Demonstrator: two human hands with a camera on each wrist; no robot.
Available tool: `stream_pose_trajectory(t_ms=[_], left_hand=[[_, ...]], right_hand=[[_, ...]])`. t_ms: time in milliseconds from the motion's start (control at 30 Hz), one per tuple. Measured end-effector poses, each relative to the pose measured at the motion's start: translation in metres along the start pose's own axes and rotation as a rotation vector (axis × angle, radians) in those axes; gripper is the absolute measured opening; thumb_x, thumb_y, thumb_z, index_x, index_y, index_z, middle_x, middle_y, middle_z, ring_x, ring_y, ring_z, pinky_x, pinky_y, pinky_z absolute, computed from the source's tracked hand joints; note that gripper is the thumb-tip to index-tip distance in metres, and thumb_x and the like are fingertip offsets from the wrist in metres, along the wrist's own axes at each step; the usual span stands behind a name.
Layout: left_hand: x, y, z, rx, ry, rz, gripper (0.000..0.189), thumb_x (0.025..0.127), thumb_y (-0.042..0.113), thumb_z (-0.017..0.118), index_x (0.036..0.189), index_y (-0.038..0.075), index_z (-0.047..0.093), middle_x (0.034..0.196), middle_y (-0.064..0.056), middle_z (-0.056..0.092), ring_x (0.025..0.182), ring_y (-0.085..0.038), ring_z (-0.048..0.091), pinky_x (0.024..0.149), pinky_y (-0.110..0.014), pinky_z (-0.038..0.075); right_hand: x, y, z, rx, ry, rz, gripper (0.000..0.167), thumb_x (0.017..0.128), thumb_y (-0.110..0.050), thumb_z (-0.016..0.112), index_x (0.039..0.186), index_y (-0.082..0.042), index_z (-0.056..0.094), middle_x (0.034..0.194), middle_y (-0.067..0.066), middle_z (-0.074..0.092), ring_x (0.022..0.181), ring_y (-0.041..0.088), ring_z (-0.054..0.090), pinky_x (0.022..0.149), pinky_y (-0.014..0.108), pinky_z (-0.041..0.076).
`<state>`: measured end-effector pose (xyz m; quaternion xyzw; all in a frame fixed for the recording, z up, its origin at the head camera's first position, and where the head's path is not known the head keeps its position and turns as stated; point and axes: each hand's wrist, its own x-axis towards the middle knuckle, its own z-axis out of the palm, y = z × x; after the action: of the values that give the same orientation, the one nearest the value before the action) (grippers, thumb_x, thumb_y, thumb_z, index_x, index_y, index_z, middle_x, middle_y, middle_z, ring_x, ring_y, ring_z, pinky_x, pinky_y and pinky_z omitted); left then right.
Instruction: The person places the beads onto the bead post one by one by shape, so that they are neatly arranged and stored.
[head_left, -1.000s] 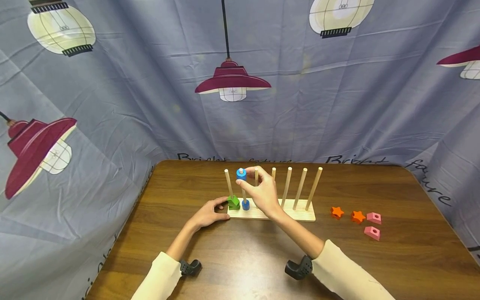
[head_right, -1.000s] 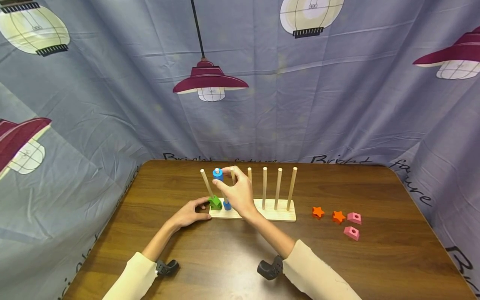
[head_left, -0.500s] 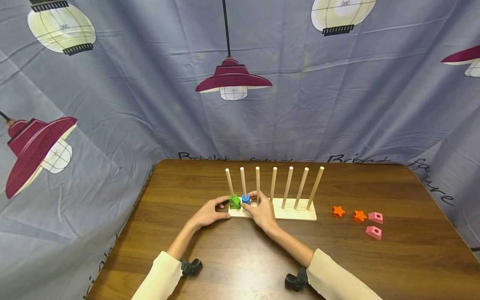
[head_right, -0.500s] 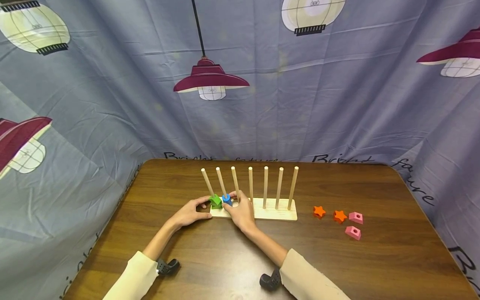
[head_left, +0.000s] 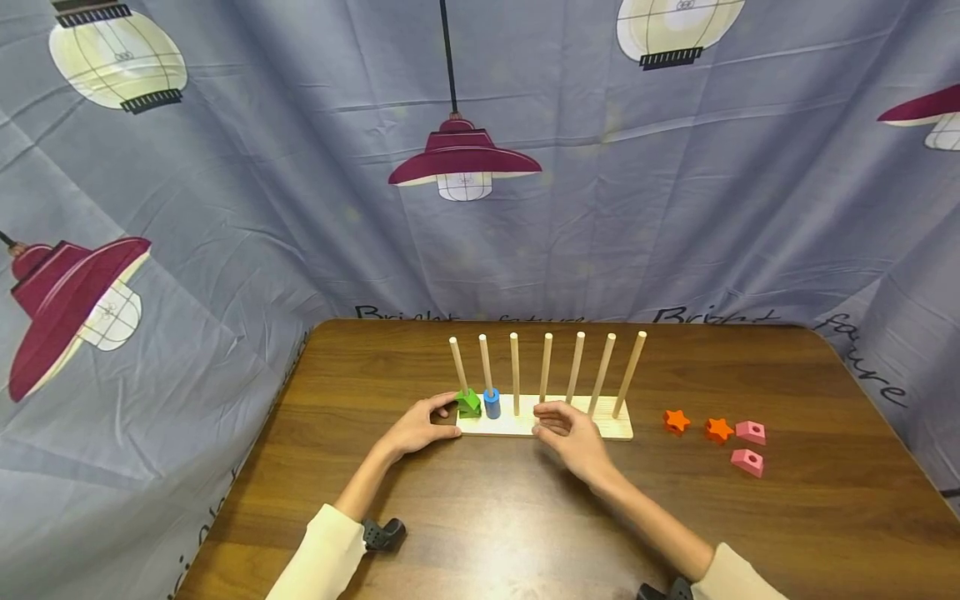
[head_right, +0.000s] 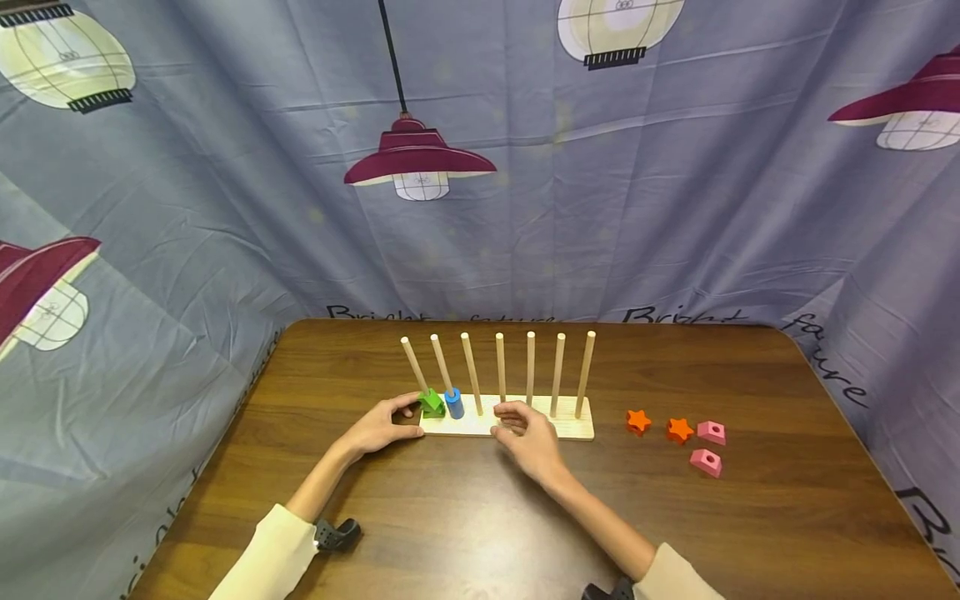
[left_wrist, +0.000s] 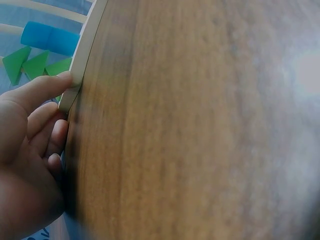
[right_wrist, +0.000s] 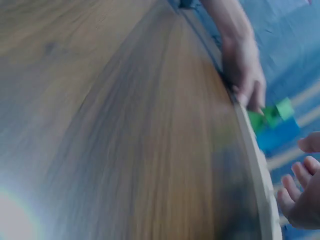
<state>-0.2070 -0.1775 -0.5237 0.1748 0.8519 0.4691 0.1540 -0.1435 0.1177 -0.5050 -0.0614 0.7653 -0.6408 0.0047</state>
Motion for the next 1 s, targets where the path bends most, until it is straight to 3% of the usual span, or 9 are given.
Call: stream_pose_trajectory(t_ms=[167, 300, 467, 600, 700, 800, 900, 1000], left_hand=[[-0.001, 0.001, 0.000, 0.013, 0.002, 0.003, 0.069, 0.085, 0.017, 0.079, 0.145, -0.001, 0.050, 0.132, -0.015, 0.055, 0.108, -0.026, 0.049, 0.095, -0.045, 0.038], [-0.001, 0.001, 0.000, 0.021, 0.010, 0.000, 0.069, 0.085, 0.017, 0.079, 0.145, -0.001, 0.050, 0.127, -0.013, 0.057, 0.107, -0.025, 0.050, 0.095, -0.045, 0.038], [-0.001, 0.001, 0.000, 0.009, 0.004, -0.010, 0.069, 0.085, 0.017, 0.079, 0.145, 0.001, 0.050, 0.120, -0.011, 0.058, 0.107, -0.025, 0.049, 0.095, -0.044, 0.038], [-0.002, 0.000, -0.001, 0.006, 0.006, -0.021, 0.069, 0.085, 0.018, 0.079, 0.146, 0.001, 0.050, 0.117, -0.009, 0.057, 0.106, -0.025, 0.048, 0.094, -0.044, 0.038], [-0.002, -0.001, -0.002, 0.006, 0.008, -0.027, 0.069, 0.086, 0.018, 0.079, 0.146, 0.001, 0.049, 0.116, -0.009, 0.057, 0.107, -0.025, 0.048, 0.094, -0.044, 0.038], [-0.002, -0.001, -0.002, 0.003, 0.004, -0.024, 0.069, 0.086, 0.018, 0.079, 0.146, 0.001, 0.049, 0.117, -0.010, 0.057, 0.107, -0.026, 0.048, 0.094, -0.045, 0.037], [-0.001, -0.001, -0.001, 0.006, 0.003, -0.017, 0.069, 0.085, 0.018, 0.079, 0.145, 0.000, 0.049, 0.119, -0.011, 0.057, 0.107, -0.026, 0.048, 0.094, -0.046, 0.038], [-0.001, 0.000, -0.001, 0.008, 0.003, -0.015, 0.069, 0.085, 0.018, 0.079, 0.145, 0.000, 0.049, 0.118, -0.011, 0.057, 0.107, -0.026, 0.049, 0.094, -0.046, 0.038]], right_hand=[[-0.013, 0.005, -0.049, -0.055, 0.096, -0.073, 0.027, 0.089, 0.005, 0.071, 0.114, 0.012, 0.064, 0.110, 0.027, 0.066, 0.099, 0.027, 0.066, 0.084, 0.021, 0.051], [-0.026, 0.014, -0.089, -0.247, 0.225, -0.087, 0.026, 0.091, -0.002, 0.072, 0.114, 0.009, 0.066, 0.106, 0.024, 0.069, 0.091, 0.005, 0.065, 0.078, 0.012, 0.048], [-0.043, 0.023, -0.131, -0.466, 0.396, -0.010, 0.029, 0.092, -0.014, 0.073, 0.114, 0.004, 0.068, 0.103, 0.021, 0.071, 0.080, -0.014, 0.056, 0.068, 0.007, 0.044], [-0.050, 0.025, -0.153, -0.494, 0.425, 0.068, 0.037, 0.094, -0.021, 0.072, 0.119, 0.005, 0.067, 0.106, 0.022, 0.071, 0.076, -0.017, 0.053, 0.066, 0.009, 0.042], [-0.052, 0.027, -0.160, -0.542, 0.397, 0.127, 0.043, 0.094, -0.029, 0.071, 0.122, 0.004, 0.066, 0.107, 0.019, 0.072, 0.079, -0.010, 0.059, 0.068, 0.014, 0.043], [-0.051, 0.030, -0.161, -0.584, 0.357, 0.165, 0.049, 0.095, -0.033, 0.070, 0.124, 0.006, 0.064, 0.106, 0.020, 0.072, 0.088, 0.014, 0.070, 0.074, 0.028, 0.045], [-0.049, 0.034, -0.158, -0.610, 0.327, 0.168, 0.051, 0.096, -0.031, 0.069, 0.126, 0.010, 0.061, 0.105, 0.023, 0.071, 0.097, 0.038, 0.068, 0.075, 0.043, 0.046], [-0.045, 0.036, -0.155, -0.621, 0.314, 0.158, 0.051, 0.096, -0.028, 0.068, 0.126, 0.012, 0.060, 0.105, 0.026, 0.069, 0.097, 0.043, 0.066, 0.075, 0.049, 0.049]])
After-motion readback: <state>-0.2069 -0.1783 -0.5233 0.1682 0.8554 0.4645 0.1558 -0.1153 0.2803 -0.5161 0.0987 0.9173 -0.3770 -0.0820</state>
